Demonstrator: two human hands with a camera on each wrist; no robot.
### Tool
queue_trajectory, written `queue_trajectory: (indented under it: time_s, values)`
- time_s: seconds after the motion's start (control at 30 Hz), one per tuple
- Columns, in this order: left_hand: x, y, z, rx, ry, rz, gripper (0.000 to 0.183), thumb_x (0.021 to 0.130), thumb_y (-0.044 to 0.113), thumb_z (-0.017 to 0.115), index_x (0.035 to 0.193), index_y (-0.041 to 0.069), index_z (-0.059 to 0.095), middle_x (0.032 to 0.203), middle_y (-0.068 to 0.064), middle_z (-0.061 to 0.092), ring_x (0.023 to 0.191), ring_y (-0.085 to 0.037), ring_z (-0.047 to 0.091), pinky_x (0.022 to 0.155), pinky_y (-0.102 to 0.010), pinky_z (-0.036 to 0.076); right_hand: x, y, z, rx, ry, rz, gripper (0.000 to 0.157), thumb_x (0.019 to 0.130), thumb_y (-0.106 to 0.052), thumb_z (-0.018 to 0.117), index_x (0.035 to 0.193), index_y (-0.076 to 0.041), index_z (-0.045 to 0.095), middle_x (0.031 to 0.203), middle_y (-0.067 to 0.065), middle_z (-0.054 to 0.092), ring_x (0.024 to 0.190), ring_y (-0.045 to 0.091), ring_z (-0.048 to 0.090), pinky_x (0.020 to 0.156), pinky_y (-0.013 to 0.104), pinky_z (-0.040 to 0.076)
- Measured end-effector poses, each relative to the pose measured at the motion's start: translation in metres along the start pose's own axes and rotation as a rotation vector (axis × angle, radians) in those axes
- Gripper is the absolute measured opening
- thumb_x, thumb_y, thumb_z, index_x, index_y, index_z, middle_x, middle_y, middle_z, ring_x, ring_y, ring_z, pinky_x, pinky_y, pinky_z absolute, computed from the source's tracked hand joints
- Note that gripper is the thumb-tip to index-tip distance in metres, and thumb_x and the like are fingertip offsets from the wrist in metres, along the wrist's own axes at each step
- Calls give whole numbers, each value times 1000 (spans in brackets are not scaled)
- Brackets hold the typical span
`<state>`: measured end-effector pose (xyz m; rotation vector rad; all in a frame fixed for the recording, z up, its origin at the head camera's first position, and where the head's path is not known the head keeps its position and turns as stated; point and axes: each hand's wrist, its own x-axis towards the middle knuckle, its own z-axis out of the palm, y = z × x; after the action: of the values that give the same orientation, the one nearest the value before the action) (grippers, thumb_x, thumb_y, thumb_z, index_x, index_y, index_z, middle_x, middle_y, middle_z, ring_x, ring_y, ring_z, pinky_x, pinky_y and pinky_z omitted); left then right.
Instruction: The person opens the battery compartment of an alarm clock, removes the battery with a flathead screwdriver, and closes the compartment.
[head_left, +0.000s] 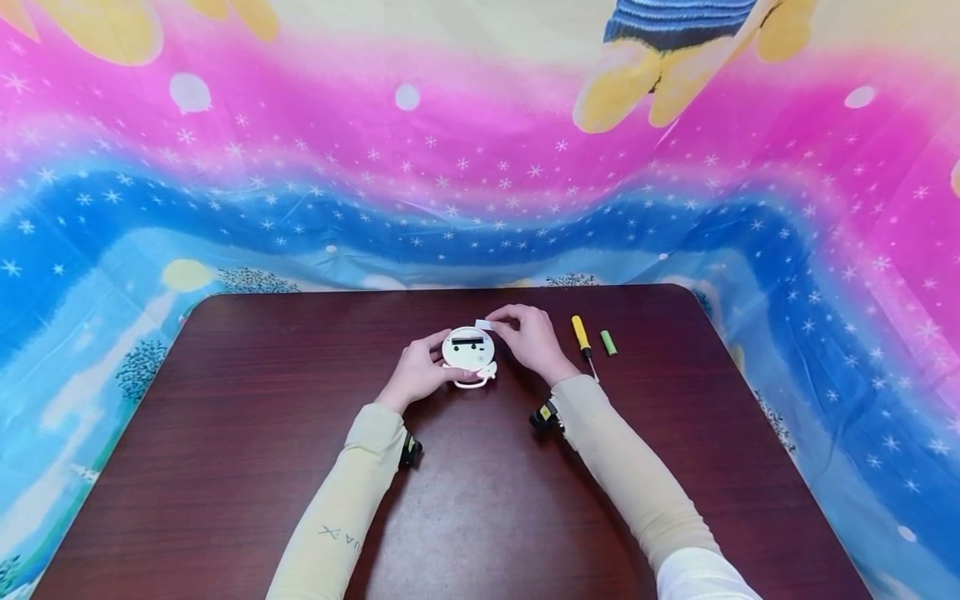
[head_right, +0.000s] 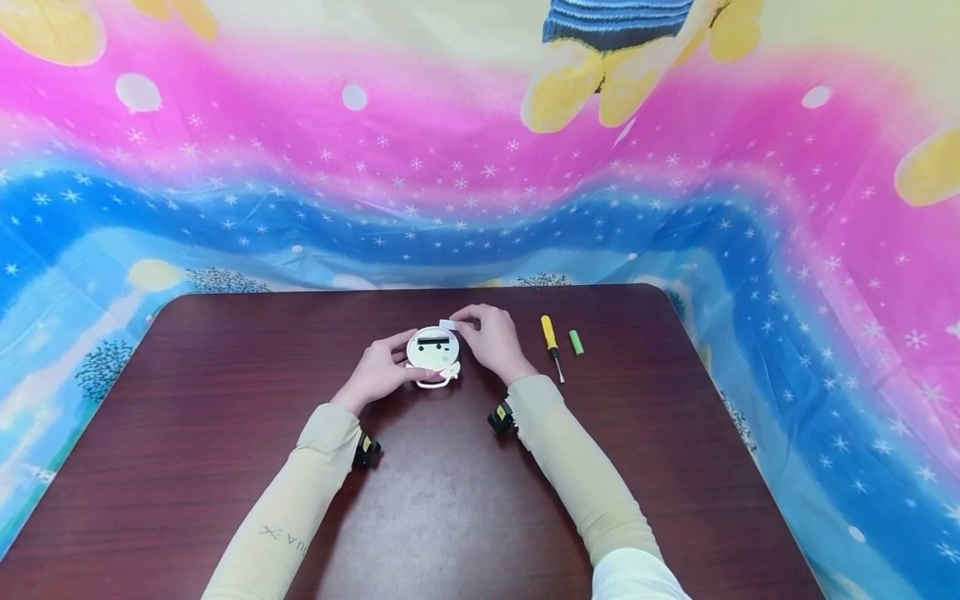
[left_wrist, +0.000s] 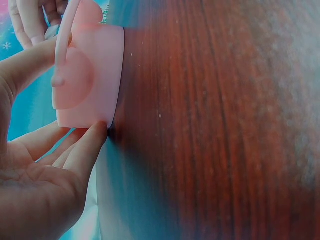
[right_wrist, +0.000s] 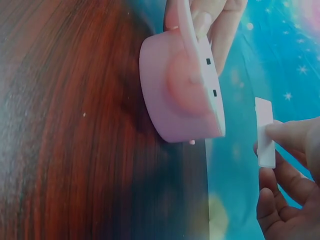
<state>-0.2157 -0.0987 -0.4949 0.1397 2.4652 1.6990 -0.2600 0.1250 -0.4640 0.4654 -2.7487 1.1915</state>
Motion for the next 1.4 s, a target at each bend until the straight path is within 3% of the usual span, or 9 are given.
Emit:
queue_trajectory:
  time_s: [0.3,0.57,0.93,1.4]
  values:
    - [0,0,0,-14,-13,5,94,78,19,96,157,0,49,155,-18,54,131,-33,64,107,-42,54,3,-9,7,-28,-22,4,13,101,-17,76,111,-17,84,110,4,72,90,24,62,82,40,53]
    - [0,0,0,-21,-20,-3,93,78,20,97,157,4,50,155,-15,55,132,-32,64,107,-41,54,7,-11,14,-41,-69,2,14,102,-17,73,112,-18,83,111,4,72,102,24,65,91,44,54]
    - [-1,0,-1,-14,-23,-3,94,79,21,96,158,2,49,155,-16,55,132,-33,63,107,-43,54,9,-14,23,-84,-140,4,14,102,-17,73,112,-16,83,110,4,71,103,25,64,90,44,53]
    - [-1,0,0,-22,-29,-9,94,81,19,95,159,1,46,156,-16,54,133,-31,62,108,-43,53,12,-22,30,-204,-152,-54,14,101,-13,72,109,-14,84,106,3,72,101,24,65,87,41,54]
